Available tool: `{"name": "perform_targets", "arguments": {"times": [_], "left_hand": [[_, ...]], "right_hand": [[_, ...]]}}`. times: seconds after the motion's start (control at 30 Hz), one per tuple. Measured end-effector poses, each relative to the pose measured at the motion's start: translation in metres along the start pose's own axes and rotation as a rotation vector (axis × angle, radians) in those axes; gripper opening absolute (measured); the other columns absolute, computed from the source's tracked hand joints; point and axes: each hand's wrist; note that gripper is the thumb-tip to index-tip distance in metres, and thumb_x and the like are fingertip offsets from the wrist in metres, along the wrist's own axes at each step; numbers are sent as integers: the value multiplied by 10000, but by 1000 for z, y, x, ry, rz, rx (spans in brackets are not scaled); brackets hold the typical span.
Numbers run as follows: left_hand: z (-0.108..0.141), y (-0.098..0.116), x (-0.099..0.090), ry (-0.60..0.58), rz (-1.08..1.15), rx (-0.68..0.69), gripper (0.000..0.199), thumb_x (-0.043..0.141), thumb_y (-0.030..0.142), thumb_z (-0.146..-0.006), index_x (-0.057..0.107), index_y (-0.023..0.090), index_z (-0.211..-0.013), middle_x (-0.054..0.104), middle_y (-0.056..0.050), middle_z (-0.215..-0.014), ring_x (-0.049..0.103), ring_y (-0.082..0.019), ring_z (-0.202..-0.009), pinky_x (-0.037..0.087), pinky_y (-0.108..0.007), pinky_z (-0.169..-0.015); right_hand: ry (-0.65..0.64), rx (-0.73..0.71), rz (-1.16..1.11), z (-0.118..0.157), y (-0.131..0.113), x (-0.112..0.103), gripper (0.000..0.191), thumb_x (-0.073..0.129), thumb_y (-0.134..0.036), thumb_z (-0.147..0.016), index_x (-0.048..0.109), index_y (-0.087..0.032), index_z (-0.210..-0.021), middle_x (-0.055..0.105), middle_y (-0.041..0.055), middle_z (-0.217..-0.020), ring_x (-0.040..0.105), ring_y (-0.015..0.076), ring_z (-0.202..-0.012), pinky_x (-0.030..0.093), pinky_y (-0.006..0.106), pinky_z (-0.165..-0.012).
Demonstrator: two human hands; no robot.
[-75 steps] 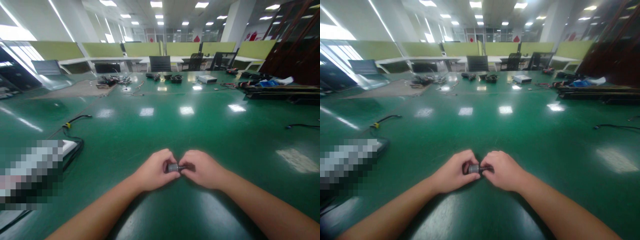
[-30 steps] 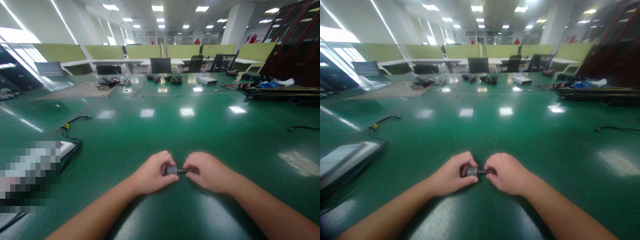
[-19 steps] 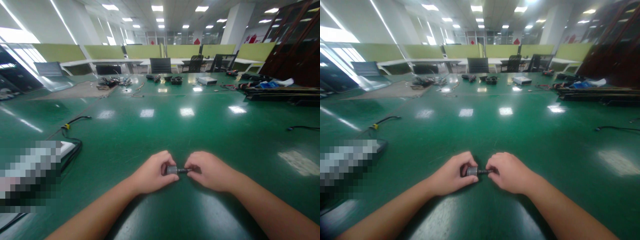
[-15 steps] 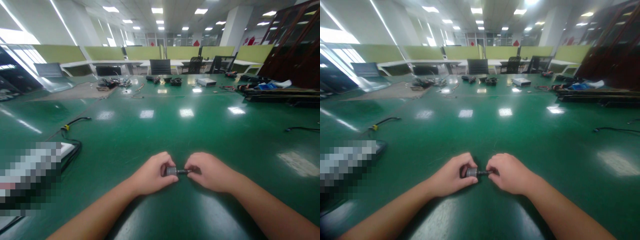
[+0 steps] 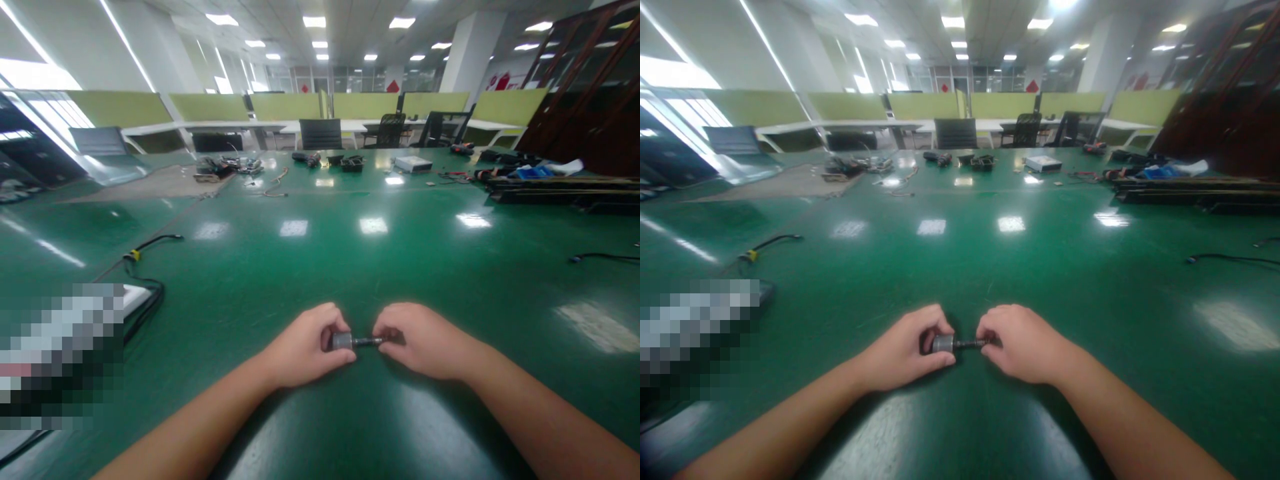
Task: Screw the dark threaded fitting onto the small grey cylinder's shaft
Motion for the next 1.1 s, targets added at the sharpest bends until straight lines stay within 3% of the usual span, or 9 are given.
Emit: {"name": "perform_targets", "arguments": {"times": [0.7,1.1], "left_hand": [[0,-2,1,2,-1,5,248,783,363,-787,640,182,-876,583,-1,-810,542,-158,-733,393,-247,-640],[1,-2,2,4,-4,18,243,772,351,-805,618,177,-877,586,0,-821,550,-162,-748,398,-254,-658]], "right_hand": [[-54,94,-9,6,16,-20,108,691,-116,-788,714,-200,-852,669,5,-778,585,138,-676,402,243,-611],[-48,61,-83,1,10,-7,103,705,-144,-813,717,-212,-890,669,-15,-803,589,120,-690,412,234,-627]]}}
Point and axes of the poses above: each hand's wrist, its own z-axis away from the middle knuckle, its own x-axis out of the palm, y = z × x
